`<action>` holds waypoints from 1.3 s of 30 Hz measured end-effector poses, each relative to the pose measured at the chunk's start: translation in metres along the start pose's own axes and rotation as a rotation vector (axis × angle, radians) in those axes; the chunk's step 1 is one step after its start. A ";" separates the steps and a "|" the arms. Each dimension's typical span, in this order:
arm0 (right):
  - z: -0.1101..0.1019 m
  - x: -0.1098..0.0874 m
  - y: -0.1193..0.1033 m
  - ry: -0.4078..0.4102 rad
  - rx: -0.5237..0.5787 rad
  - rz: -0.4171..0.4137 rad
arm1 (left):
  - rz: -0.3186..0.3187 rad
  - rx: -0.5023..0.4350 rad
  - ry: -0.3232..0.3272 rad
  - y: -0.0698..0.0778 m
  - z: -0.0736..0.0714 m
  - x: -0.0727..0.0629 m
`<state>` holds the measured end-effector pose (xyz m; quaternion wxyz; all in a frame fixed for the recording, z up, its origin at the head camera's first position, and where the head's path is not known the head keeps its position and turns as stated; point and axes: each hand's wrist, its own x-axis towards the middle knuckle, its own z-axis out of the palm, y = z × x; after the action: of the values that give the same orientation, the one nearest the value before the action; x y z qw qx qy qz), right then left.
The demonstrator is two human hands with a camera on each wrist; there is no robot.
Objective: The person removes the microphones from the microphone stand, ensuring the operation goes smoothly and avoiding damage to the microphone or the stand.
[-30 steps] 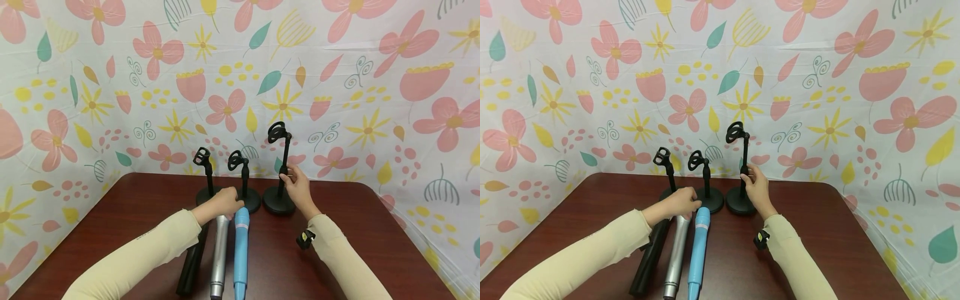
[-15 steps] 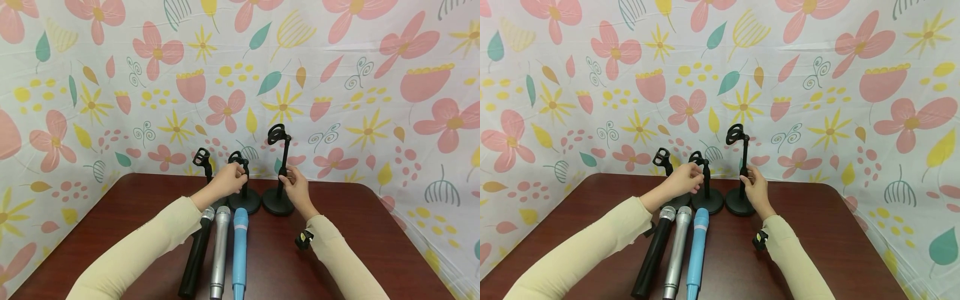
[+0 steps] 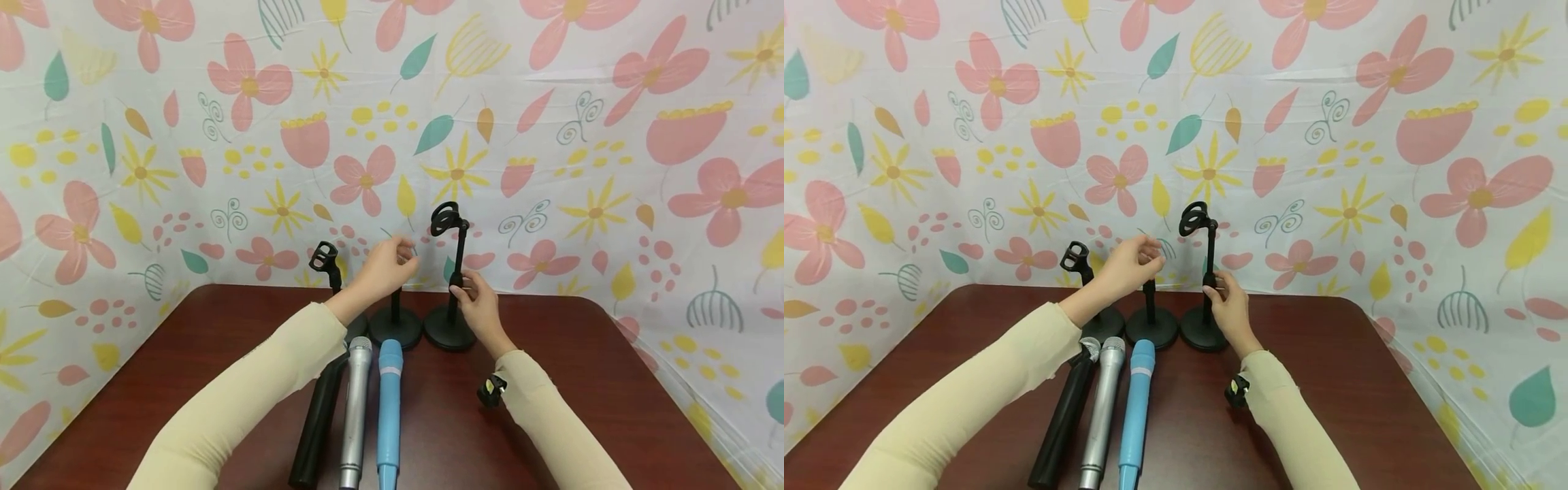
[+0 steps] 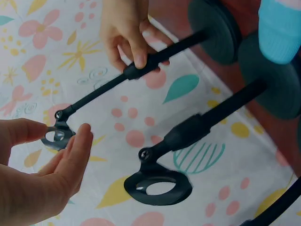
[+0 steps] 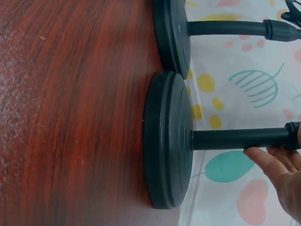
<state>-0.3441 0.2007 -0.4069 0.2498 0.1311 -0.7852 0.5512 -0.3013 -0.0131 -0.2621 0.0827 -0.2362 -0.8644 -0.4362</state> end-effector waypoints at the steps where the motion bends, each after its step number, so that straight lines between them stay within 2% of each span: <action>1: 0.000 0.001 0.000 0.000 -0.001 0.000 | 0.015 -0.013 0.014 0.002 0.000 0.003; 7: 0.001 0.005 0.002 -0.015 0.002 -0.009 | 0.136 -0.035 0.077 0.007 0.005 0.025; 10: 0.000 0.005 0.003 -0.025 0.019 -0.006 | 0.203 -0.012 0.094 0.008 0.010 0.037; 12: -0.001 0.005 0.003 -0.031 0.022 0.002 | 0.221 0.014 0.097 0.008 0.013 0.045; 21: -0.005 0.006 0.005 -0.072 0.036 0.024 | 0.240 0.092 0.028 0.014 0.023 0.071; 30: -0.006 0.007 0.004 -0.109 0.091 0.043 | 0.246 0.106 0.064 0.012 0.037 0.083; 35: -0.007 0.003 -0.013 -0.106 0.115 0.042 | 0.238 0.098 0.093 0.011 0.042 0.085; 39: -0.010 0.000 -0.024 -0.104 0.103 0.052 | 0.214 0.129 0.076 0.012 0.044 0.089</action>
<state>-0.3305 0.2012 -0.3853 0.1871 0.1520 -0.7708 0.5898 -0.3704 0.0578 -0.2494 0.1764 -0.3044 -0.8567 -0.3773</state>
